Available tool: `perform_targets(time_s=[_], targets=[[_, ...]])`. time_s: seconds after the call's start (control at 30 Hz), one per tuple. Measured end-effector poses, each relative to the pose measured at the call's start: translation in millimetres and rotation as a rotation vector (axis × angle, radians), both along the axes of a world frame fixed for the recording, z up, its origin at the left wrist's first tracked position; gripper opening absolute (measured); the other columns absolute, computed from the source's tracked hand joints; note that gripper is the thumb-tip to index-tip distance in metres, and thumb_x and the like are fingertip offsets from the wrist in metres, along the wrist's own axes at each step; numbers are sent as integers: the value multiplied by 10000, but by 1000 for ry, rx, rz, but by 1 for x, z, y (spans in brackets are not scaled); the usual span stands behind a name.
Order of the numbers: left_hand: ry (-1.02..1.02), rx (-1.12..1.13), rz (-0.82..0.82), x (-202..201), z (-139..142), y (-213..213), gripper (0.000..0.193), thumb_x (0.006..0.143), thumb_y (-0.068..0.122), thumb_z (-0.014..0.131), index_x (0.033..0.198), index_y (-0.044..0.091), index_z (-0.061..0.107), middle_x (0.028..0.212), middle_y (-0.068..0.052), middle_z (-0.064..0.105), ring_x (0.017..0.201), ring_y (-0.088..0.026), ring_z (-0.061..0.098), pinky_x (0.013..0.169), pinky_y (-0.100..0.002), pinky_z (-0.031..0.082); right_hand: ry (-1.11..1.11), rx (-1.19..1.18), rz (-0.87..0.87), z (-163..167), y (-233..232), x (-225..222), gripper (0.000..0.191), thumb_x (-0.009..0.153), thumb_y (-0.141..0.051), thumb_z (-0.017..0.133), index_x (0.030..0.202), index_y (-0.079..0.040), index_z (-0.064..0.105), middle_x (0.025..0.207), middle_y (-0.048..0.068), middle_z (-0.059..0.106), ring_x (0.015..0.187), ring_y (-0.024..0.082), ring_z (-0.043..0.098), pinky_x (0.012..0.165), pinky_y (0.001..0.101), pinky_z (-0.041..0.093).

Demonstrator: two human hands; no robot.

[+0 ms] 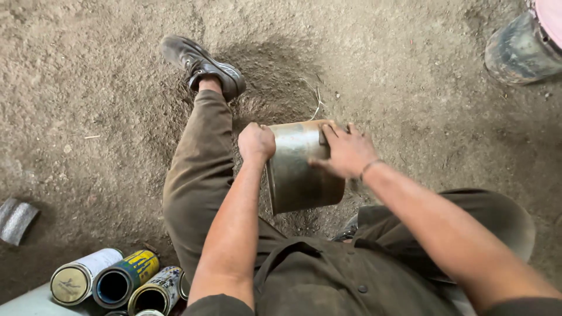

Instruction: The person sits on the ground and repeatedly scrapes the exterior surface of a metal pot using a small handheld tool. The person rotates the pot to access different areas while maintaining a steady scraping motion.

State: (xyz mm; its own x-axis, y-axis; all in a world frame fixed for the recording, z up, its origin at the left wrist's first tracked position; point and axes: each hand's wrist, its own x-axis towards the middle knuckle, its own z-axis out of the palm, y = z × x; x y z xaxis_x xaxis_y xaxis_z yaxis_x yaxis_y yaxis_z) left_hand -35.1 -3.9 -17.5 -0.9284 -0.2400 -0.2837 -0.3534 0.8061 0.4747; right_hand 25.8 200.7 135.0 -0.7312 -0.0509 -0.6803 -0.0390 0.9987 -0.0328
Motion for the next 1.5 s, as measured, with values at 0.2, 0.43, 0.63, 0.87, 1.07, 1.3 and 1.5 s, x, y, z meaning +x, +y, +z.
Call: perform_targets(time_s=[0.2, 0.43, 0.63, 0.87, 1.07, 1.3, 1.5], targets=[[-26, 48, 67, -2, -3, -2, 374, 926, 334, 557, 967, 11, 740, 1036, -272, 718, 1025, -437, 685, 930, -485, 534, 135, 11, 237, -1, 10, 37, 1187, 796, -910, 423, 1592, -74, 142, 1683, 110, 106, 1524, 407, 114, 1157, 630, 194], [8, 26, 16, 2, -2, -1, 369, 962, 326, 537, 971, 19, 742, 1030, -271, 720, 1013, -447, 686, 925, -496, 533, 61, -36, 71, -25, 4, -13, 1139, 811, -885, 435, 1624, -118, 213, 1696, 89, 187, 1539, 413, 189, 1218, 601, 222], [42, 85, 64, 7, -3, -1, 373, 948, 337, 550, 954, 14, 736, 1014, -265, 726, 1012, -442, 687, 925, -494, 534, 92, 13, 216, -21, 16, 18, 1145, 812, -894, 406, 1605, -112, 140, 1711, 84, 109, 1526, 392, 131, 1168, 630, 203], [94, 40, -15, 13, -7, -2, 359, 964, 335, 550, 933, 25, 728, 996, -255, 727, 990, -451, 681, 904, -515, 528, 66, -28, 122, -36, 12, 17, 1132, 837, -889, 367, 1612, -92, 150, 1711, 83, 102, 1535, 407, 149, 1179, 636, 212], [81, 77, 63, 16, -6, -2, 377, 950, 367, 566, 912, 31, 733, 997, -254, 727, 995, -448, 680, 912, -507, 528, 30, -22, 97, -26, -2, -6, 1112, 841, -863, 402, 1636, -128, 150, 1686, 120, 160, 1543, 417, 160, 1222, 605, 170], [109, 71, 14, 18, -12, 0, 345, 952, 338, 562, 930, 36, 727, 1003, -257, 727, 996, -460, 679, 912, -518, 529, 14, 81, 165, 2, 2, 51, 1211, 799, -882, 461, 1621, -60, 118, 1697, 128, 103, 1538, 411, 120, 1165, 651, 210], [71, 91, 63, 21, 0, -1, 363, 946, 367, 576, 944, 44, 741, 1018, -254, 724, 1014, -456, 673, 924, -515, 522, 36, -46, 80, 0, -8, -10, 1124, 856, -854, 428, 1642, -109, 130, 1688, 151, 163, 1540, 440, 171, 1236, 585, 230]])
